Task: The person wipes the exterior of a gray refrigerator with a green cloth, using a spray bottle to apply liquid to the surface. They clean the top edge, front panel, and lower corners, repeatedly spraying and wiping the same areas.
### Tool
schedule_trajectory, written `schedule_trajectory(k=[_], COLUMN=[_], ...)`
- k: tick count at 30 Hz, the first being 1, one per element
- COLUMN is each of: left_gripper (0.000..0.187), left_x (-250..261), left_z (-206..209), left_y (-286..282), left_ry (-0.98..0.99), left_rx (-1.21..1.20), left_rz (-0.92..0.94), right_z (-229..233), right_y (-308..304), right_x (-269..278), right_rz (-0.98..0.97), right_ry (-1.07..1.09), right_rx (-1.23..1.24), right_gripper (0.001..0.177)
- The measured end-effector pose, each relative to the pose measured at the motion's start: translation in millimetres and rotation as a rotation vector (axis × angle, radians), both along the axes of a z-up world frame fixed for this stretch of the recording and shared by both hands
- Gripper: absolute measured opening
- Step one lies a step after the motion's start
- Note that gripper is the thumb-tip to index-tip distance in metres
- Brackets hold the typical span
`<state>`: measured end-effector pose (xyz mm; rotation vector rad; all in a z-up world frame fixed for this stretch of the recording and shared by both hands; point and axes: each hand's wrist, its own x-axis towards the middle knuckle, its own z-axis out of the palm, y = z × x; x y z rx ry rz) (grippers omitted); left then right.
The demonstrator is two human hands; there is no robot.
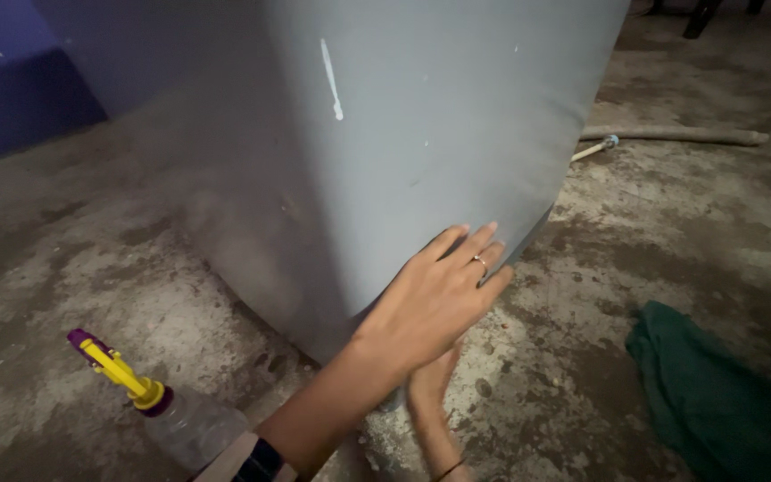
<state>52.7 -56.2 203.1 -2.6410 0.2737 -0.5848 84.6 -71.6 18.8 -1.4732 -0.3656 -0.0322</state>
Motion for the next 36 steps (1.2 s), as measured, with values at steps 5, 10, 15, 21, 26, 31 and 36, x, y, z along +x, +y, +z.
schedule_trajectory(k=[5, 10, 15, 21, 26, 31, 36], left_gripper=[0.049, 0.041, 0.022, 0.021, 0.022, 0.039, 0.053], left_x=[-9, -10, -17, -16, -21, -16, -23], left_z=[-6, -10, -19, -28, -27, -20, -14], left_y=[-1, 4, 16, 25, 24, 15, 10], left_ry=[-0.027, -0.178, -0.378, -0.464, -0.437, -0.5, -0.475], left_rx=[-0.049, -0.007, -0.052, 0.01, -0.006, -0.054, -0.177], left_rz=[-0.019, -0.085, -0.196, -0.203, -0.16, -0.152, -0.133], right_z=[9, 21, 16, 29, 52, 65, 72], right_y=[-24, -13, -3, -6, -22, -20, -16], right_x=[53, 12, -49, 17, 52, 27, 19], right_rz=[0.153, 0.056, 0.05, 0.037, 0.14, 0.065, 0.031], right_ry=[-0.115, 0.089, -0.048, -0.085, -0.115, -0.303, -0.46], right_rx=[0.125, -0.009, 0.21, -0.05, -0.046, -0.06, 0.058], right_gripper=[0.059, 0.053, 0.058, 0.083, 0.076, 0.084, 0.085])
